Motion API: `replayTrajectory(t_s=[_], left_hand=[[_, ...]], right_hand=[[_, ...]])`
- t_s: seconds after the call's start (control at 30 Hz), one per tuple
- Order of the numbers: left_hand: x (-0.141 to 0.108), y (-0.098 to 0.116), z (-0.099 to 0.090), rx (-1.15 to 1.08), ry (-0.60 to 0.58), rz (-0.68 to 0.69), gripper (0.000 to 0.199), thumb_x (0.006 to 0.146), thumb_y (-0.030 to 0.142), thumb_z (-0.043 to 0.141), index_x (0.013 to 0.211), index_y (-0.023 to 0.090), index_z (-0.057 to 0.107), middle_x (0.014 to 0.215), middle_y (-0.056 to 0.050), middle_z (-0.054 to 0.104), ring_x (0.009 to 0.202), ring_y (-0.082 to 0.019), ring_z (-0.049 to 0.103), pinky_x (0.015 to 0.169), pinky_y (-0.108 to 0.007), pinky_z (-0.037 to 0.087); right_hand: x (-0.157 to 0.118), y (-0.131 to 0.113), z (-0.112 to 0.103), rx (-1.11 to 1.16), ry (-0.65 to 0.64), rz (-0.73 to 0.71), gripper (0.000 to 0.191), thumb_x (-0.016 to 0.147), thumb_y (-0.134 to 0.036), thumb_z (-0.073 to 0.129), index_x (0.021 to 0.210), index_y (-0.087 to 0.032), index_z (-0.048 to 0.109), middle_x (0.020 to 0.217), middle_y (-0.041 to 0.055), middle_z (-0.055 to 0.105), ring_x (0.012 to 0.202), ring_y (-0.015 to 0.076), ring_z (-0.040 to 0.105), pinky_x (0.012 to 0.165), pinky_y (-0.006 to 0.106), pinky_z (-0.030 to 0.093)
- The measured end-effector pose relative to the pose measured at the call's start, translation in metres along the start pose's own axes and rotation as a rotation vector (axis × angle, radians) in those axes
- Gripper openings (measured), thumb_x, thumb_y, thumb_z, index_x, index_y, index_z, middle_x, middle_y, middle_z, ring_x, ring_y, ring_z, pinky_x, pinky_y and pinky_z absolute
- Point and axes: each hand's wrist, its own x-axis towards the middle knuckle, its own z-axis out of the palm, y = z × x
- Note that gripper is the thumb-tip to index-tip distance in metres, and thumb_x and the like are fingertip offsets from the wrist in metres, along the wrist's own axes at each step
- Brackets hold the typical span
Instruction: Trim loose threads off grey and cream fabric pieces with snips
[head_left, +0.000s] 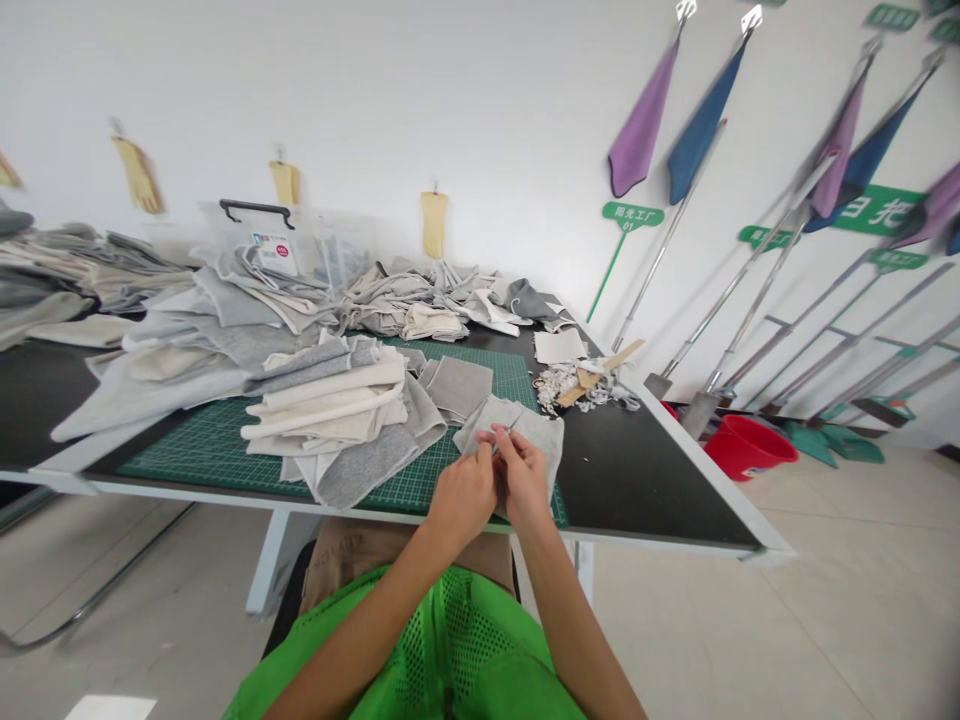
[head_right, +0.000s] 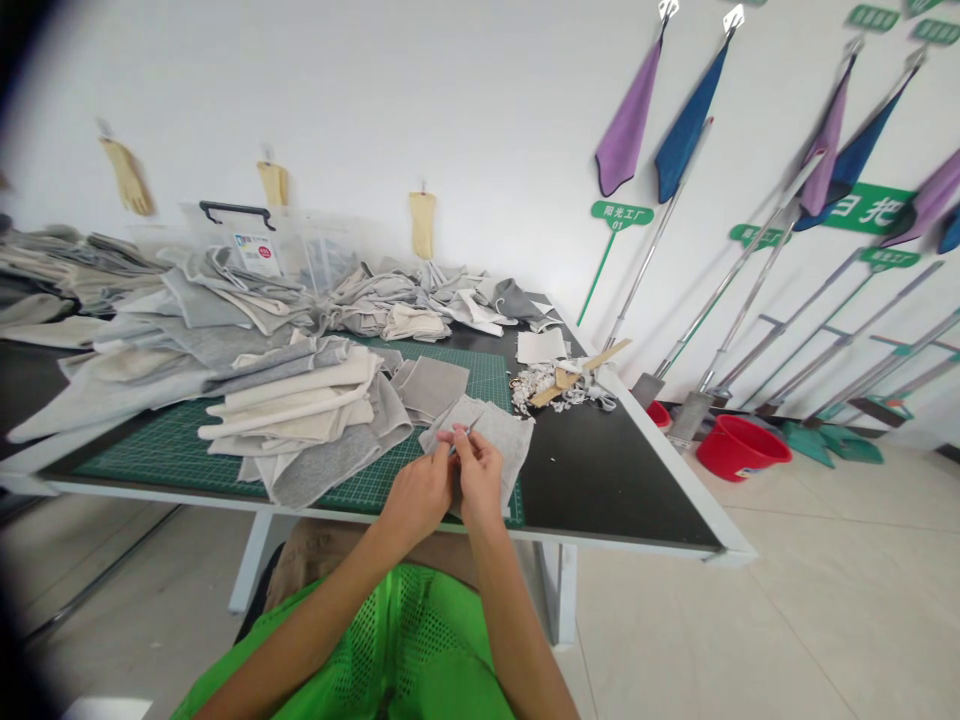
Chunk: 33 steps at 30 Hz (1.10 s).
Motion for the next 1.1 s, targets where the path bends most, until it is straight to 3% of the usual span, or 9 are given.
replayTrajectory(t_s=[0.37, 0.53, 0.8, 0.93, 1.1], left_hand=[[-0.0007, -0.0007, 0.0022, 0.011, 0.023, 0.007, 0.02, 0.092, 0.017, 0.031, 0.105, 0.015, 0.045, 0.085, -0.008, 0.064, 0.079, -0.022, 0.063, 0.064, -0.03, 0.046], [-0.0008, -0.0013, 0.0039, 0.021, 0.033, 0.014, 0.02, 0.093, 0.018, 0.03, 0.105, 0.016, 0.045, 0.085, -0.007, 0.064, 0.078, -0.023, 0.063, 0.062, -0.031, 0.046], [-0.0008, -0.002, 0.0046, 0.039, 0.04, 0.009, 0.018, 0.093, 0.018, 0.031, 0.102, 0.015, 0.045, 0.083, -0.007, 0.065, 0.076, -0.023, 0.064, 0.06, -0.029, 0.045], [-0.0004, -0.0018, 0.0038, 0.042, 0.032, 0.008, 0.016, 0.092, 0.018, 0.032, 0.102, 0.015, 0.044, 0.082, -0.007, 0.065, 0.075, -0.023, 0.064, 0.06, -0.029, 0.045], [-0.0006, -0.0024, 0.0045, 0.039, 0.02, 0.0, 0.017, 0.092, 0.019, 0.032, 0.105, 0.015, 0.043, 0.084, -0.007, 0.065, 0.077, -0.022, 0.065, 0.06, -0.029, 0.045]], right_hand=[[0.0008, 0.0025, -0.0009, -0.017, -0.014, -0.03, 0.034, 0.072, -0.041, 0.068, 0.095, -0.016, 0.066, 0.084, 0.0055, 0.072, 0.054, 0.0086, 0.05, 0.054, 0.022, 0.042], [0.0, 0.0013, -0.0001, -0.021, -0.007, -0.041, 0.034, 0.073, -0.042, 0.067, 0.093, -0.015, 0.066, 0.083, 0.0056, 0.071, 0.048, 0.0064, 0.044, 0.048, 0.02, 0.037], [-0.0003, 0.0014, 0.0009, -0.012, -0.02, -0.031, 0.03, 0.074, -0.04, 0.066, 0.093, -0.016, 0.066, 0.082, 0.0044, 0.072, 0.054, 0.0084, 0.051, 0.055, 0.022, 0.042], [-0.0011, 0.0006, 0.0015, 0.0, -0.041, -0.042, 0.031, 0.075, -0.039, 0.066, 0.097, -0.017, 0.065, 0.09, 0.0059, 0.072, 0.069, 0.0121, 0.059, 0.066, 0.024, 0.046], [-0.0017, 0.0003, 0.0012, -0.008, -0.014, -0.036, 0.035, 0.075, -0.041, 0.065, 0.1, -0.017, 0.063, 0.085, 0.0052, 0.072, 0.054, 0.0095, 0.054, 0.056, 0.023, 0.044]])
